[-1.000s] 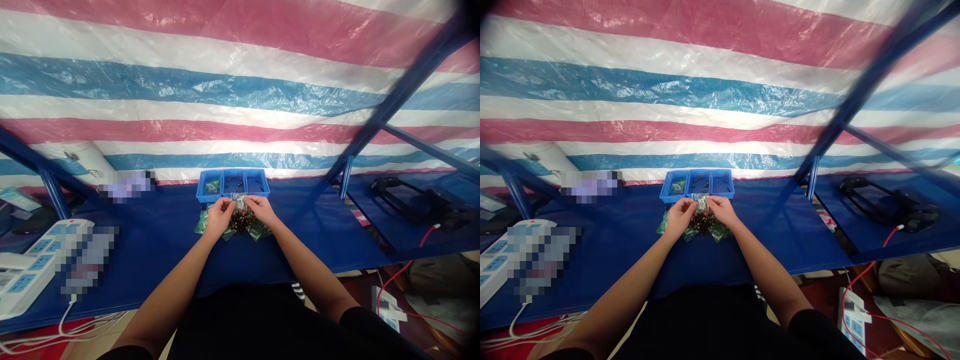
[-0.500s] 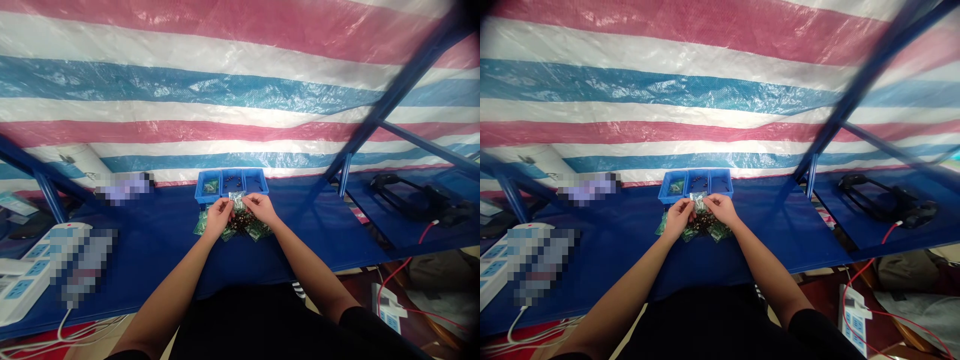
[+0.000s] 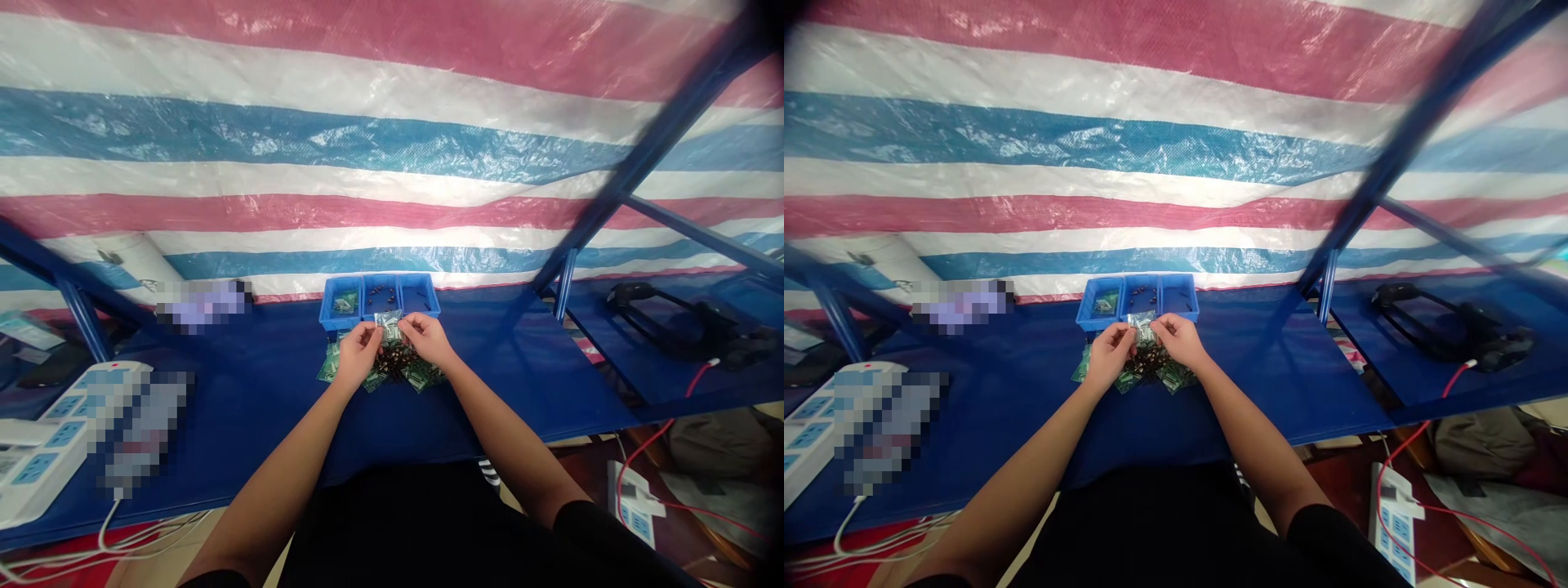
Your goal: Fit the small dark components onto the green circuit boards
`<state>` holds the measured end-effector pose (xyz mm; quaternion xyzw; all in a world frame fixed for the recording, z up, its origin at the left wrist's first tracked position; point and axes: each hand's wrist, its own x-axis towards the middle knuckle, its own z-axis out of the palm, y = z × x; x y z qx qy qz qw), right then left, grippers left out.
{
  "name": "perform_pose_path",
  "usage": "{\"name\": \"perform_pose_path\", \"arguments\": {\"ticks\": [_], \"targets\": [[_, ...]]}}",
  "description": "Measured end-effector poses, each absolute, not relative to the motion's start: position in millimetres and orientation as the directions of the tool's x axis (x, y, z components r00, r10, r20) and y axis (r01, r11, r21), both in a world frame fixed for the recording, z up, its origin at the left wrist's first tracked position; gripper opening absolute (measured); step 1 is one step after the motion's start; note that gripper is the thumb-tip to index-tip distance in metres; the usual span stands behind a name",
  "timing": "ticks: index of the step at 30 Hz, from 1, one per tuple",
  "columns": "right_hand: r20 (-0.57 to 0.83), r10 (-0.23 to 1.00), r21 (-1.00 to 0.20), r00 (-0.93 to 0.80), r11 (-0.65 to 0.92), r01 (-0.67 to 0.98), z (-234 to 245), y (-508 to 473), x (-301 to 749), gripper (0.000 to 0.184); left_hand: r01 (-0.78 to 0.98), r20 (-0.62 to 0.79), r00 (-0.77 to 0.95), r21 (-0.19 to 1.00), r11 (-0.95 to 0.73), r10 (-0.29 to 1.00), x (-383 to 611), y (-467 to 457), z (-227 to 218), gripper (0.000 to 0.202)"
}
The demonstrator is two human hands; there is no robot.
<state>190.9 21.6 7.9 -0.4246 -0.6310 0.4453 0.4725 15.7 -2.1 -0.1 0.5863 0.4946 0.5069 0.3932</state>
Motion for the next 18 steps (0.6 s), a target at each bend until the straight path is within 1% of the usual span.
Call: {"name": "perform_pose_path", "arguments": {"ticks": [4,8,13,18], "targets": [[0.205,0.954,-0.967,-0.22,0.232,0.106,7.0,23.0,190.9,0.035,0.162,0.202,0.004,0.966,-0.2,0.979,16.4,-2.4,0.4,0.027],[0.215,0.955,-0.963,-0.204,0.242,0.12,5.9,22.9,191.0,0.036,0.148,0.197,0.005,0.97,-0.195,0.98,16.4,-2.8,2.7,0.026],[0.277,0.947,-0.92,-0.162,0.31,0.239,6.2,19.7,191.9,0.035,0.158,0.188,-0.002,0.97,-0.186,0.982,16.2,-2.8,3.2,0.025],[0.338,0.922,-0.849,-0.19,0.386,0.36,10.7,15.8,193.3,0.035,0.158,0.211,-0.035,0.966,-0.203,0.977,17.0,-3.1,1.3,0.024]]}}
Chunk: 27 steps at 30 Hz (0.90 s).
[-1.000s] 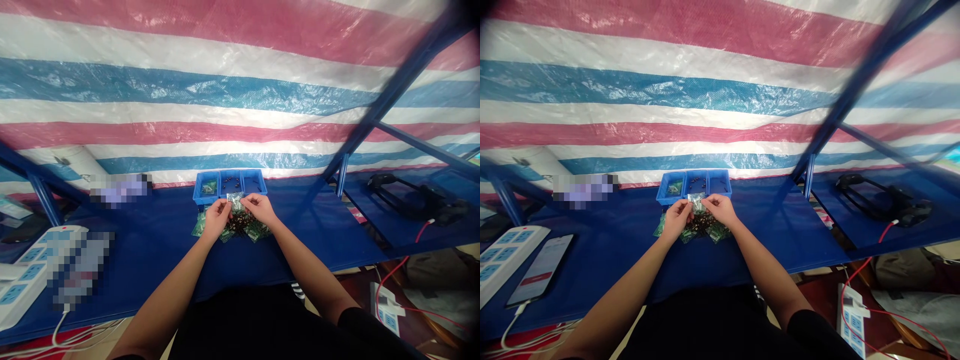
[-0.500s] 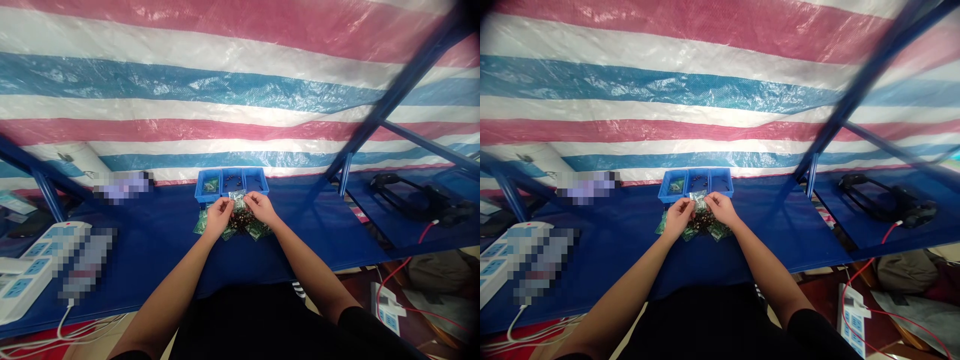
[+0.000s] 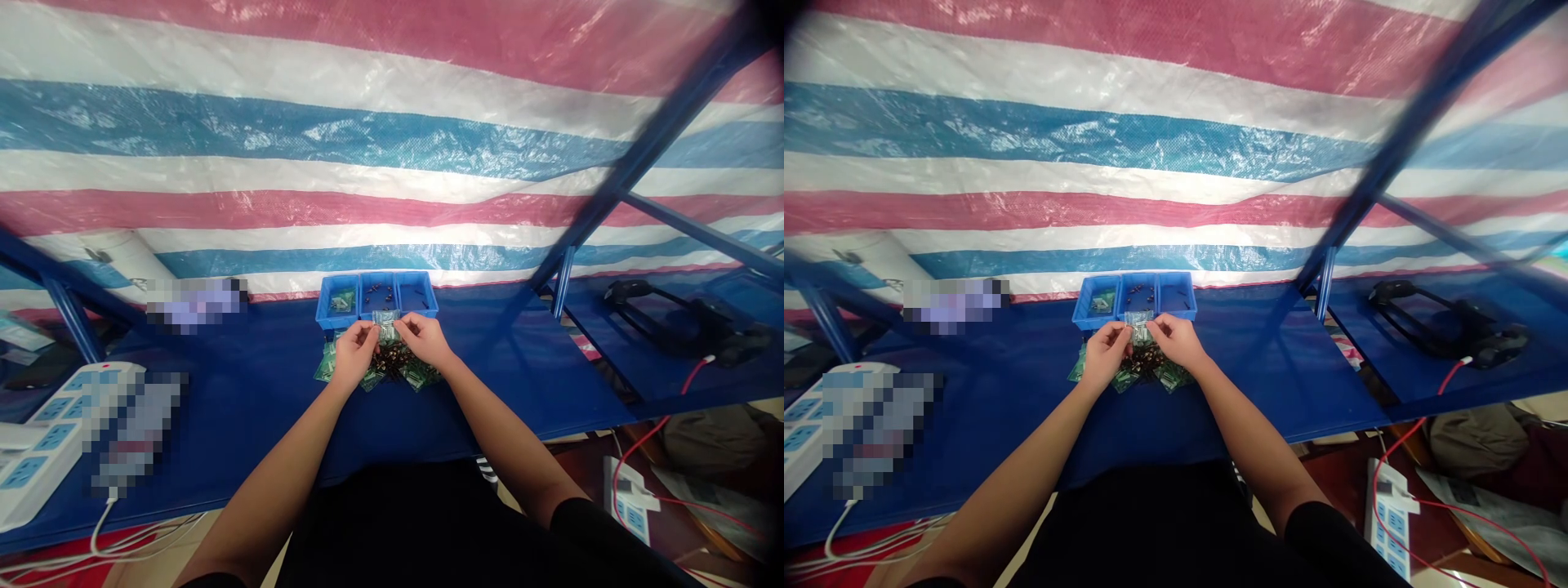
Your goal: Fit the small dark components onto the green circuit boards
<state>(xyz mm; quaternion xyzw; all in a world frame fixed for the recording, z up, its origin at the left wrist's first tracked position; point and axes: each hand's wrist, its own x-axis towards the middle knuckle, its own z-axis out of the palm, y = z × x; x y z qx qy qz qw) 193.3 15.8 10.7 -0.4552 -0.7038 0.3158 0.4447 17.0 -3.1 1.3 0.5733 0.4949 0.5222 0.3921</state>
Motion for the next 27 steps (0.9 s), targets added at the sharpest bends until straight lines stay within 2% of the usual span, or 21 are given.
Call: {"name": "perform_pose_path", "arguments": {"ticks": [15,23,27], "targets": [[0.376,0.902,-0.768,-0.213,0.432,0.472,12.6,14.2,192.5,0.037,0.165,0.247,-0.037,0.957,-0.237,0.968,17.0,-3.7,-0.9,0.022],[0.356,0.907,-0.788,-0.223,0.42,0.451,12.2,14.4,193.5,0.037,0.234,0.279,-0.084,0.939,-0.253,0.957,15.8,-4.8,1.1,0.024],[0.332,0.926,-0.839,-0.181,0.377,0.393,10.2,16.1,192.6,0.037,0.309,0.332,-0.109,0.907,-0.285,0.937,14.1,-5.4,3.3,0.024]]}}
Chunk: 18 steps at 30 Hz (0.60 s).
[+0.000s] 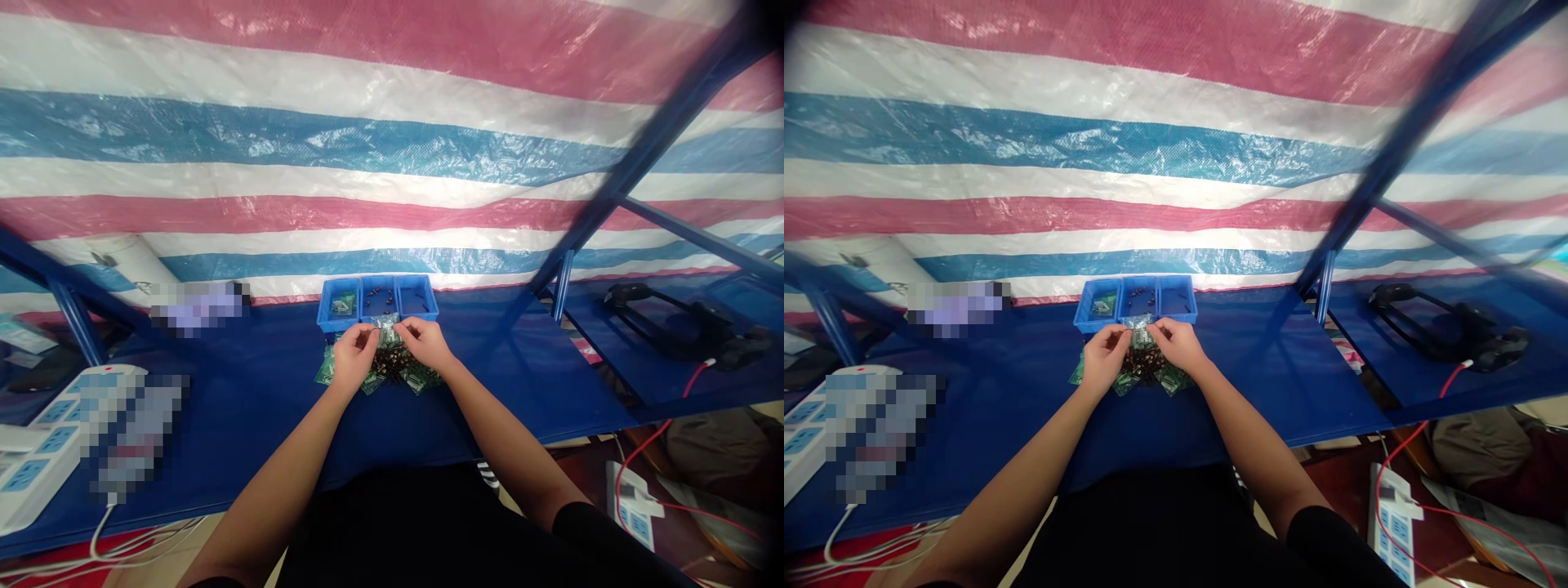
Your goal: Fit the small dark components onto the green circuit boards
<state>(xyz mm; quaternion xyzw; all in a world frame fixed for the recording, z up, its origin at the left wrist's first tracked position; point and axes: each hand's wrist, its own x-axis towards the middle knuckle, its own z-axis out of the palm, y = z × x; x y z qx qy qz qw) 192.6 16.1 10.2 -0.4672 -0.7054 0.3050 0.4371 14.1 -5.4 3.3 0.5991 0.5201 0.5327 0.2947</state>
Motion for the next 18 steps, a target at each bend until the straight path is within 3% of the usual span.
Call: {"name": "perform_pose_path", "arguments": {"ticks": [5,13,18], "targets": [[0.256,0.955,-0.919,-0.151,0.288,0.269,8.0,18.7,191.9,0.037,0.3,0.323,-0.143,0.915,-0.27,0.936,13.8,-5.5,3.3,0.027],[0.278,0.954,-0.943,-0.114,0.294,0.156,6.9,19.9,190.5,0.03,0.191,0.296,-0.093,0.942,-0.275,0.951,17.3,-6.8,3.8,0.028],[0.217,0.965,-0.974,-0.15,0.224,0.035,8.1,20.7,191.0,0.034,0.143,0.303,-0.057,0.945,-0.293,0.951,18.3,-7.0,2.9,0.03]]}}
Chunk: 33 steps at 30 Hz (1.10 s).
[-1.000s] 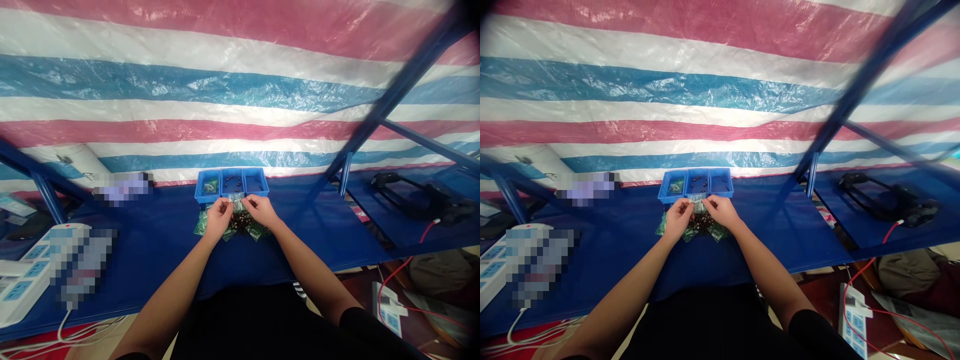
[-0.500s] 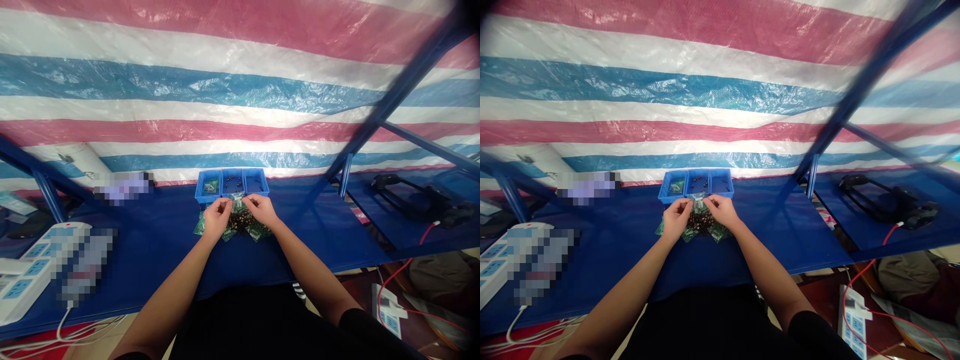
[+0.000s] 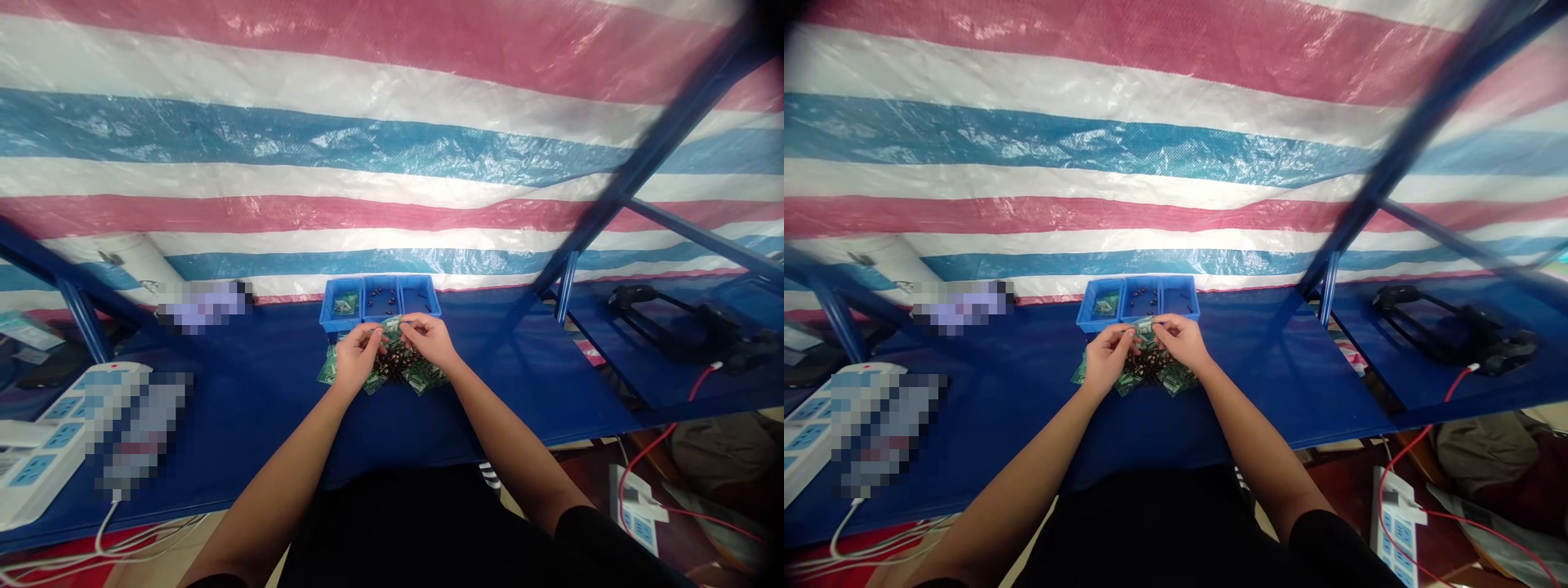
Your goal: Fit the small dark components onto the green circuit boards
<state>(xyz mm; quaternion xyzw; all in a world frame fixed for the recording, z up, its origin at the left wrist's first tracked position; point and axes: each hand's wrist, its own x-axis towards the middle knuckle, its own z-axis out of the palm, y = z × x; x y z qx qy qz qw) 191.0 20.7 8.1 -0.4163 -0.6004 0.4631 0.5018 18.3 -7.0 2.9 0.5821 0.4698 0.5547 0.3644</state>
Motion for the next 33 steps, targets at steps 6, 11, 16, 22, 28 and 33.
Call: {"name": "perform_pose_path", "arguments": {"ticks": [6,11,16,22,28,33], "targets": [[0.205,0.964,-0.978,-0.172,0.207,-0.006,13.0,21.6,195.2,0.032,0.241,0.327,-0.048,0.921,-0.307,0.944,13.8,-10.0,7.0,0.031],[0.207,0.961,-0.976,-0.182,0.216,0.03,14.1,20.4,194.0,0.03,0.197,0.332,-0.05,0.928,-0.317,0.942,14.9,-8.0,4.2,0.028],[0.216,0.965,-0.974,-0.15,0.223,0.035,12.2,20.9,192.4,0.035,0.184,0.349,-0.093,0.926,-0.328,0.933,18.4,-6.3,1.4,0.027],[0.256,0.957,-0.956,-0.134,0.272,0.114,13.5,20.2,192.5,0.035,0.135,0.263,-0.063,0.958,-0.253,0.963,18.1,-9.3,9.8,0.047],[0.271,0.954,-0.954,-0.125,0.284,0.094,16.1,18.5,192.0,0.047,0.09,0.222,-0.056,0.972,-0.216,0.973,20.0,-6.0,2.9,0.04],[0.263,0.959,-0.958,-0.107,0.273,0.091,14.0,19.5,191.7,0.05,0.135,0.244,-0.045,0.962,-0.236,0.969,18.8,-4.8,0.7,0.028]]}}
